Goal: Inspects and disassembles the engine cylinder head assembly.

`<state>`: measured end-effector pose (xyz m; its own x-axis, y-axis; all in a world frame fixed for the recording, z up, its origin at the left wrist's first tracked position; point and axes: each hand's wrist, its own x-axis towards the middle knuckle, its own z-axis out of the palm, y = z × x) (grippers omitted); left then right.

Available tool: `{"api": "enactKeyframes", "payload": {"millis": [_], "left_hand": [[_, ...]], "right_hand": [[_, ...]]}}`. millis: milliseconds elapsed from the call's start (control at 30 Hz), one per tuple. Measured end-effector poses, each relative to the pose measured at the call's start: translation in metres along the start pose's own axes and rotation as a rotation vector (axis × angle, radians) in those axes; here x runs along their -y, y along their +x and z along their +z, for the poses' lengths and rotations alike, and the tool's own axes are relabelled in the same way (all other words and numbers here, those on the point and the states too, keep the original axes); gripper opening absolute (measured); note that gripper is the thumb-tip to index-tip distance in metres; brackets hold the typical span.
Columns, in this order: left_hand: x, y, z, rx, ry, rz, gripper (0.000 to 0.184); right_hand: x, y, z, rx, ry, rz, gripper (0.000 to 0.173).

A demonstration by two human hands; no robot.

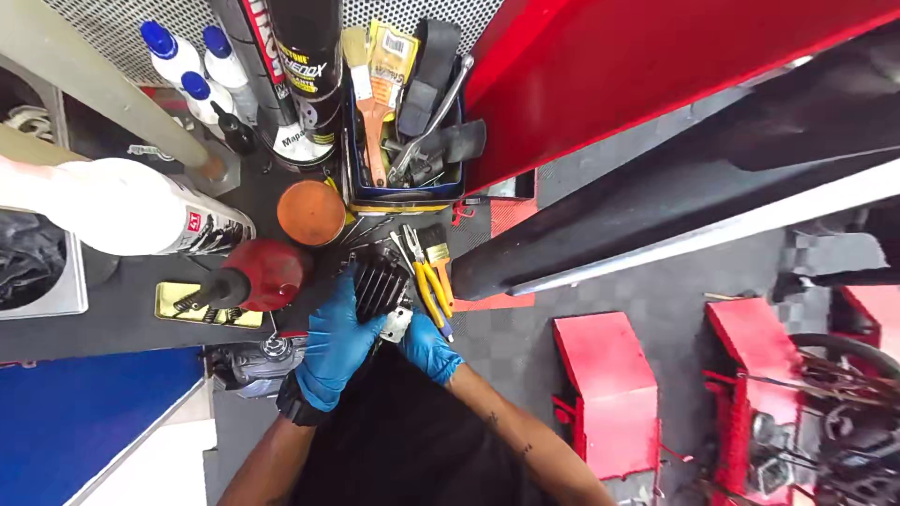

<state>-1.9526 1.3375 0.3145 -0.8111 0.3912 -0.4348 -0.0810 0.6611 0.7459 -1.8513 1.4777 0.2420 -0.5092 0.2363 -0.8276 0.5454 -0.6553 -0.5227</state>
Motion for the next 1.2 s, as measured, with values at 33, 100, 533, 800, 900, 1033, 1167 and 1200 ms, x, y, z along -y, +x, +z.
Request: {"api": "enactKeyframes", "payload": {"millis": [33, 100, 533, 800, 900, 1033, 1167, 1200], "left_hand": [[0.0, 0.0, 0.0, -0.008, 0.005, 0.009, 0.093], [0.0, 0.0, 0.001, -0.013, 0.012, 0.022, 0.093], [-0.007, 0.002, 0.004, -0.008, 0.064, -0.005, 0.092], [-0.005, 0.003, 0.004, 0.013, 0.075, -0.024, 0.093], [-0.002, 0.002, 0.002, 0.019, 0.066, -0.015, 0.093], [0.001, 0.002, 0.0, 0.007, 0.025, -0.009, 0.091], [0.007, 0.001, -0.002, 0.008, -0.016, 0.003, 0.09], [0.008, 0.0, -0.002, 0.008, -0.018, 0.006, 0.09]], "right_hand": [[-0.001, 0.0, -0.001, 0.016, -0.056, -0.028, 0.029], [-0.002, 0.001, -0.004, 0.033, -0.177, -0.083, 0.028], [0.074, -0.029, -0.031, 0.132, -0.72, -0.692, 0.023], [0.083, -0.01, -0.029, 0.272, -0.963, -0.671, 0.02], [0.076, -0.008, -0.03, 0.247, -1.02, -0.757, 0.022], [0.072, -0.01, -0.028, 0.243, -1.064, -0.825, 0.023], [0.072, -0.013, -0.024, 0.236, -1.078, -0.824, 0.023], [0.071, -0.013, -0.024, 0.229, -1.062, -0.821, 0.022]]}}
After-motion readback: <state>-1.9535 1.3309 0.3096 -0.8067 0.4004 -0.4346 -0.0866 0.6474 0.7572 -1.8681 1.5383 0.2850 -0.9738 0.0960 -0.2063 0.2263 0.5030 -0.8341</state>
